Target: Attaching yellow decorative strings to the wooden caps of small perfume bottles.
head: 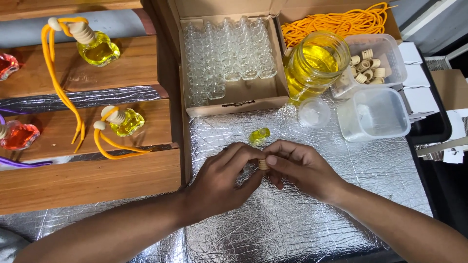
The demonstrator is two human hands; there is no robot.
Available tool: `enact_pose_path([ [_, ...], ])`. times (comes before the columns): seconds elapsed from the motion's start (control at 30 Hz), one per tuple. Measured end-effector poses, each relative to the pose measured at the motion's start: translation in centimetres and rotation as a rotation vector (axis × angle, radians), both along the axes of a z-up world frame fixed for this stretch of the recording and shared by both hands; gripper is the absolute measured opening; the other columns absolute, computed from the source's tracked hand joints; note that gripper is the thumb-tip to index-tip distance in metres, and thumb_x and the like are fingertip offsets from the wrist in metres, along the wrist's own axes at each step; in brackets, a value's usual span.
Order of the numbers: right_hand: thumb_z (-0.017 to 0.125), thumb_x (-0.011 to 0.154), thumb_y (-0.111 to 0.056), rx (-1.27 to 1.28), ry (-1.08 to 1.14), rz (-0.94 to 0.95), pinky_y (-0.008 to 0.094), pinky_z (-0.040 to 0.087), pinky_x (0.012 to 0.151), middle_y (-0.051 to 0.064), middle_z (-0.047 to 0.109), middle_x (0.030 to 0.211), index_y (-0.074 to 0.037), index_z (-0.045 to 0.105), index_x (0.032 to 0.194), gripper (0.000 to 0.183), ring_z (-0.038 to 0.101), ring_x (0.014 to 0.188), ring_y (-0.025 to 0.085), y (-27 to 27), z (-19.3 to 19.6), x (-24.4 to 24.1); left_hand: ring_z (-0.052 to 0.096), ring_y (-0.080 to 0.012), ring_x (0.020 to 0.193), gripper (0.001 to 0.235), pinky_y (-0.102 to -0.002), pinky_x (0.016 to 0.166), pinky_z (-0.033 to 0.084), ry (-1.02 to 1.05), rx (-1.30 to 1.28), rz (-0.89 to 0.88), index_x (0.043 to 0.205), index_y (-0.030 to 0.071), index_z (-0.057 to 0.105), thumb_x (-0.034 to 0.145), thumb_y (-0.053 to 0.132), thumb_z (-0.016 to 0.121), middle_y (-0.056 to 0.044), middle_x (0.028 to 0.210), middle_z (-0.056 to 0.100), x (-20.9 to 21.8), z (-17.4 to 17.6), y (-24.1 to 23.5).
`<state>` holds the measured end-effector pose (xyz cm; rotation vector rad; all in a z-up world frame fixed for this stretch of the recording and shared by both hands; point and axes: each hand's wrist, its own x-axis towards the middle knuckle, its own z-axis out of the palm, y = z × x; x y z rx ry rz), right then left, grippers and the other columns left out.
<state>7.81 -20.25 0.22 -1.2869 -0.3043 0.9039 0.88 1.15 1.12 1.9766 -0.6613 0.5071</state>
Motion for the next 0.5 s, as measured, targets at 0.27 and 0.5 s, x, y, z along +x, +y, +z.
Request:
enact_pose_path([
  [0.27, 0.063, 0.099, -0.016, -0.044, -0.096, -0.052, 0.031, 0.056, 0.056, 0.012, 0.070, 0.084, 0.001, 0.067, 0.107, 0.020, 0.065, 0.064, 0.019, 0.2, 0.5, -0.2, 0.067, -0.0263, 0.092, 0.021, -0.035, 0.080, 0.056, 0.054, -0.055, -0.044, 0.112, -0.001, 0.059, 0.094, 0.000, 0.071, -0.014, 0.102, 0.064, 0.0, 0.2, -0.1],
  [0.5, 0.059, 0.101, -0.016, -0.365, -0.772, -0.194, 0.025, 0.034, 0.047, -0.002, 0.058, 0.068, -0.009, 0.067, 0.107, 0.012, 0.043, 0.052, 0.008, -0.9, 1.1, -0.9, 0.066, -0.0311, 0.114, 0.017, -0.037, 0.099, 0.054, 0.112, -0.103, -0.049, 0.107, 0.000, 0.056, 0.097, 0.004, 0.068, -0.018, 0.116, 0.060, -0.2, -0.1, -0.2],
])
